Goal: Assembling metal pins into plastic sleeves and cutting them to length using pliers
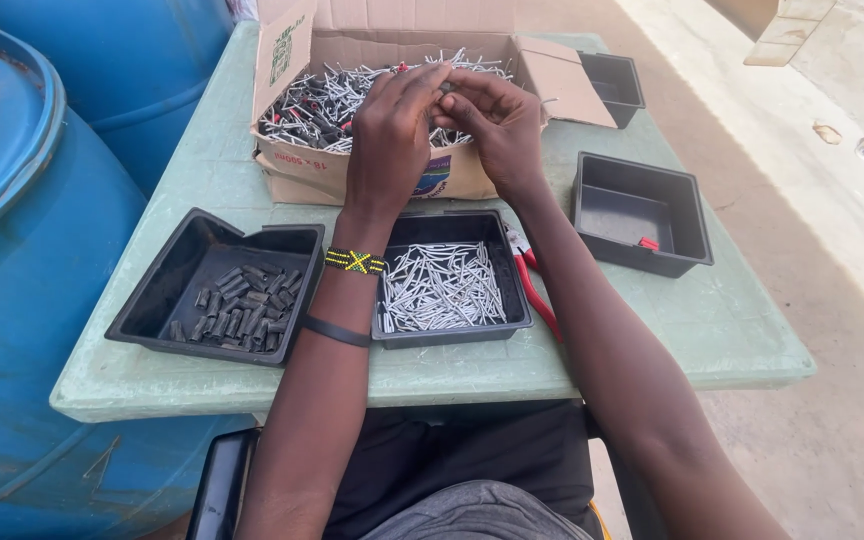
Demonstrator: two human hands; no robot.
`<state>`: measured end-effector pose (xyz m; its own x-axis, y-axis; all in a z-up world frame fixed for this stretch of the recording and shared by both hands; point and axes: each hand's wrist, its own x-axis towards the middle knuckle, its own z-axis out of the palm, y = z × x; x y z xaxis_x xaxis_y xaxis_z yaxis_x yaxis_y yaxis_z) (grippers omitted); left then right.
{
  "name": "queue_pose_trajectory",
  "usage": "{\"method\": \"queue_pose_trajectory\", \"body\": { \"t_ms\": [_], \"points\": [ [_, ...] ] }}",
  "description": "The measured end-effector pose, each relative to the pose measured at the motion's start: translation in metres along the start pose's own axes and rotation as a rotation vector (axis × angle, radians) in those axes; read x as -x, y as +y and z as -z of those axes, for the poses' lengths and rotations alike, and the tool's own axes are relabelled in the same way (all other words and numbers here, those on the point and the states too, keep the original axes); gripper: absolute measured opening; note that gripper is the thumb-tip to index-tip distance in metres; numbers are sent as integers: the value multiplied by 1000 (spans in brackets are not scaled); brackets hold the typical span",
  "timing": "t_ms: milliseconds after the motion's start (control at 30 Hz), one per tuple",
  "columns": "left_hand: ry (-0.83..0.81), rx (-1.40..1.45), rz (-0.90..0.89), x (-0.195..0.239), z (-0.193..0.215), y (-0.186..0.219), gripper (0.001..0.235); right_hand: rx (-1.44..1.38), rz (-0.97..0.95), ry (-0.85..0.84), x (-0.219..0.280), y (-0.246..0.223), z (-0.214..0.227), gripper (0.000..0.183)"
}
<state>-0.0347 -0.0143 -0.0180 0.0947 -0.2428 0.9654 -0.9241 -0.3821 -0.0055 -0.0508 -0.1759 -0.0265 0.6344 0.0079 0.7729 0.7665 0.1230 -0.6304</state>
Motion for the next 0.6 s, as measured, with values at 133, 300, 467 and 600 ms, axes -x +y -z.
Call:
{"method": "queue_pose_trajectory", "body": {
  "t_ms": [133, 300, 467, 600],
  "points": [
    [83, -27, -34, 1, -4, -2, 37, 77, 110, 14, 2, -4, -18, 26],
    [97, -61, 29, 3, -7, -7, 36, 254, 238, 155, 4, 2, -21, 50],
    [64, -90, 119, -6, 15, 16, 50, 455, 213, 131, 12, -29, -26, 16],
    [-104, -201, 290, -3, 76, 59, 33, 570, 166, 41, 17, -38, -31, 17]
  ]
}}
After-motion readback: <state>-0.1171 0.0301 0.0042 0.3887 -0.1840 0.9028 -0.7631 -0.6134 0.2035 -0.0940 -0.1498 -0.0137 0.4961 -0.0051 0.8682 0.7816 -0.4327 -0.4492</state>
